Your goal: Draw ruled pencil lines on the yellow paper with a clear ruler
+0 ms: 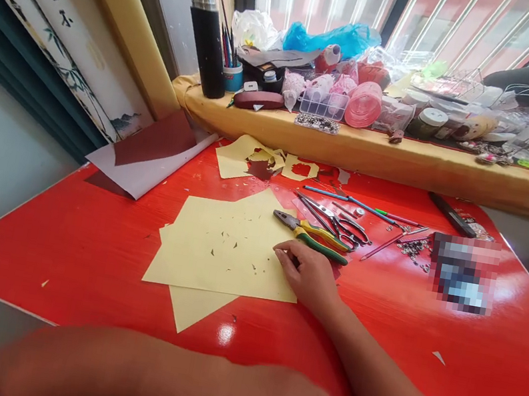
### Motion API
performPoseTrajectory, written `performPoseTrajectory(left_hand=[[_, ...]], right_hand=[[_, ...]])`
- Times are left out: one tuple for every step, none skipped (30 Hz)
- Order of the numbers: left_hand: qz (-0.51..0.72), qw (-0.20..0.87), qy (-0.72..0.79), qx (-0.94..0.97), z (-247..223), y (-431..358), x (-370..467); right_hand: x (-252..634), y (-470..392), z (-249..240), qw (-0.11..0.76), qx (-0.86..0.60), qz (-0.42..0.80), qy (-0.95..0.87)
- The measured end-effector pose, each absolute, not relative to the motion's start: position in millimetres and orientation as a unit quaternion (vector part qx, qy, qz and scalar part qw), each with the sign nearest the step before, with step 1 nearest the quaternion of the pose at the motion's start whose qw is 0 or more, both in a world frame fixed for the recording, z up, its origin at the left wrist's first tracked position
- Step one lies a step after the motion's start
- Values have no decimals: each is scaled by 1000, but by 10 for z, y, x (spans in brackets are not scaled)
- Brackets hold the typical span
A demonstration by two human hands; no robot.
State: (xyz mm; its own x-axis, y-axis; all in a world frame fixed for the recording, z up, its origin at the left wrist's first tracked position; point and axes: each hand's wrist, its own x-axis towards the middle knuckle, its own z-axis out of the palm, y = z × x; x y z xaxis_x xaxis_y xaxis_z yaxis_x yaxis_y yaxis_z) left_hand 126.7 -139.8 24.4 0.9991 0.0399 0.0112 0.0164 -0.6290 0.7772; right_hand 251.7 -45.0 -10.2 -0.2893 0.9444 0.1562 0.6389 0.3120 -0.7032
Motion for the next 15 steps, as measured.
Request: performPoseTrajectory(left_hand=[[44,402,87,911,290,-1315,1131],[77,372,174,909,336,-1200,965],[113,347,257,895,375,-1055,785],[146,317,324,879,400,-888,602],[152,278,377,870,409,-705,427],[138,229,425,865,402,-517,268],[99,181,479,853,381,-335,130],[58,140,535,831,350,-169,13],[46,125,566,813,313,-25,-82],[40,117,586,801,273,91,-156],[35,112,600,791,235,180,-210],[33,111,608,785,199,243,-248],[31,110,613,782,170,283,-273],[30,109,616,780,147,307,-287],[29,109,618,778,131,318,-295]], right_hand=[[2515,-447,-104,288,-524,267,-756],[2514,-444,-107,289,-523,270,-755],[2513,-439,-109,289,-521,273,-755],[2512,-433,-109,291,-519,276,-755],[2512,-428,-108,293,-516,279,-755],[2512,-424,-104,296,-515,282,-754],[2513,-422,-97,300,-515,284,-751],[2513,-421,-90,305,-518,284,-747],[2513,-421,-82,311,-522,286,-741],[2512,-422,-74,315,-527,291,-734],[2510,-423,-68,319,-533,300,-724],[2507,-422,-65,324,-538,314,-713],[2505,-419,-64,329,-542,331,-699],[2503,-413,-68,335,-545,350,-684],[2502,-404,-75,342,-548,368,-669]])
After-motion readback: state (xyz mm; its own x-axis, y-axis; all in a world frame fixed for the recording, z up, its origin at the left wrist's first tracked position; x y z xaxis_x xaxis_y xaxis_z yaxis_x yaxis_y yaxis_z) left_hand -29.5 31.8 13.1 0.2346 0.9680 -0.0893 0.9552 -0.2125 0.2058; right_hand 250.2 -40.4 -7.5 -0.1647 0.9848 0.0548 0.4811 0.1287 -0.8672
